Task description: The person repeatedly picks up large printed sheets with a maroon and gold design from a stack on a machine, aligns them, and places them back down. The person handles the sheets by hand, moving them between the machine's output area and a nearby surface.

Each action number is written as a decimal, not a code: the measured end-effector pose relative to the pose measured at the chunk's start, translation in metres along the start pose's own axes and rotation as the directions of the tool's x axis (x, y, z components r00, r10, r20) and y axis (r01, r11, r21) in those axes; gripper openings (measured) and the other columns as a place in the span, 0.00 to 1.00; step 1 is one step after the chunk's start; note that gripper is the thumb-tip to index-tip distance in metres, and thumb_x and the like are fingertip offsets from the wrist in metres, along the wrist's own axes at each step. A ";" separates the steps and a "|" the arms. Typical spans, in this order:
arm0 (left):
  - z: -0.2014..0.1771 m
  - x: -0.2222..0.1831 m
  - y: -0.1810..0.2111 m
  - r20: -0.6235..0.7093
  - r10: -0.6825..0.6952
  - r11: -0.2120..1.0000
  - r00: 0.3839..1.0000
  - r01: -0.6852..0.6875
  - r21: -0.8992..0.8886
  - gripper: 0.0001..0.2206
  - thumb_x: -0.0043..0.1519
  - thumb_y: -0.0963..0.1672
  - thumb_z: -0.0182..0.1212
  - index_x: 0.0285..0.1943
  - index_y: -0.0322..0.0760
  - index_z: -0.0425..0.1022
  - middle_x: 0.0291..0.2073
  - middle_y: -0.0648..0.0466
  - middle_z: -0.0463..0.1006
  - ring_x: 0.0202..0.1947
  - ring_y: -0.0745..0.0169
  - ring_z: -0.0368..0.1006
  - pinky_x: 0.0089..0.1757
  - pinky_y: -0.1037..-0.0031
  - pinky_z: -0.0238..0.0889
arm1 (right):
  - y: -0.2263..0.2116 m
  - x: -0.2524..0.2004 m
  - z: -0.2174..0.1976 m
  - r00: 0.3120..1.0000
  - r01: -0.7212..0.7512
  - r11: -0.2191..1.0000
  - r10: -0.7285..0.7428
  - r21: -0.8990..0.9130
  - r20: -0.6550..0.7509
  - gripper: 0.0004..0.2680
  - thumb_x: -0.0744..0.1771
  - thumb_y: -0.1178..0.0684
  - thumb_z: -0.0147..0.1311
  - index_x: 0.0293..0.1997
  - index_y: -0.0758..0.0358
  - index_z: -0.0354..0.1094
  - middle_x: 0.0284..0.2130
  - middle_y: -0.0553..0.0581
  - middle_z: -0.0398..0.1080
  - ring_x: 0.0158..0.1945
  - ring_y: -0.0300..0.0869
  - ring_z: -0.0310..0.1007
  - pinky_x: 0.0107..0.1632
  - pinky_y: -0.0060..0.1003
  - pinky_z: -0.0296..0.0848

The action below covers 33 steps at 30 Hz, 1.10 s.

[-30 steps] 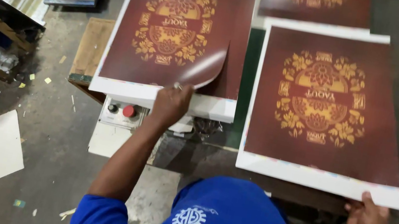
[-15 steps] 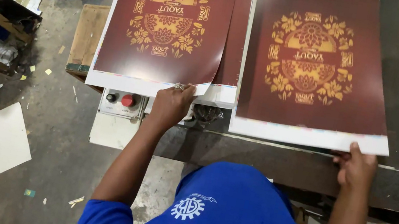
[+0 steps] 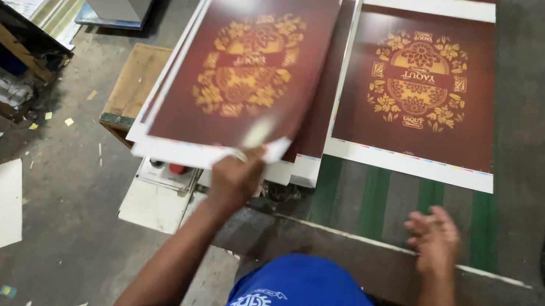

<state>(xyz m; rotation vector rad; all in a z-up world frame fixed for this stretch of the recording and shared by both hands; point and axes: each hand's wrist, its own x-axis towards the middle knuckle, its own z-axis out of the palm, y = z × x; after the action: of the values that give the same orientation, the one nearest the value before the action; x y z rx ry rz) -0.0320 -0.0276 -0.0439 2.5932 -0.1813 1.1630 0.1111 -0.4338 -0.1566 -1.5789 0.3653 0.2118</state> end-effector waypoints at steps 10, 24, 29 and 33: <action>0.065 0.006 0.099 0.268 0.368 0.878 0.891 -0.238 -0.415 0.20 0.56 0.53 0.66 0.45 0.33 0.77 0.42 0.40 0.82 0.40 0.43 0.79 0.44 0.57 0.72 | 0.216 0.073 0.031 0.772 -0.078 0.987 -0.028 0.139 0.635 0.17 0.73 0.47 0.49 0.47 0.83 0.60 0.32 0.64 0.64 0.31 0.49 0.62 0.26 0.44 0.65; 0.026 0.010 -0.034 0.667 -0.119 0.988 0.735 0.019 0.155 0.46 0.49 0.58 0.68 0.69 0.22 0.60 0.71 0.32 0.59 0.72 0.31 0.52 0.61 0.48 0.48 | 0.057 0.008 -0.112 0.955 0.284 0.883 -0.297 0.373 -0.025 0.11 0.73 0.57 0.53 0.64 0.59 0.63 0.44 0.52 0.73 0.38 0.41 0.75 0.29 0.35 0.71; 0.046 -0.010 -0.055 0.588 -0.001 0.978 0.809 -0.121 0.168 0.28 0.58 0.51 0.65 0.60 0.26 0.68 0.56 0.37 0.74 0.55 0.39 0.72 0.50 0.55 0.68 | 0.074 0.007 -0.160 0.954 0.281 0.887 -0.299 0.367 -0.008 0.11 0.74 0.58 0.54 0.64 0.60 0.62 0.45 0.52 0.73 0.40 0.41 0.74 0.31 0.36 0.69; 0.038 -0.006 -0.063 0.405 -0.031 0.969 0.914 -0.073 0.238 0.06 0.66 0.43 0.64 0.45 0.38 0.74 0.28 0.48 0.79 0.30 0.47 0.78 0.31 0.58 0.70 | 0.080 -0.008 -0.173 0.959 0.279 0.905 -0.280 0.321 -0.045 0.10 0.75 0.57 0.54 0.65 0.63 0.63 0.45 0.53 0.73 0.41 0.42 0.74 0.34 0.37 0.70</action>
<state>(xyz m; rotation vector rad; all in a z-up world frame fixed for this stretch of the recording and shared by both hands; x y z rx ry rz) 0.0053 0.0206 -0.0855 3.0405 -0.1582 0.6688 0.0597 -0.6060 -0.2207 -1.2852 0.1567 -0.0684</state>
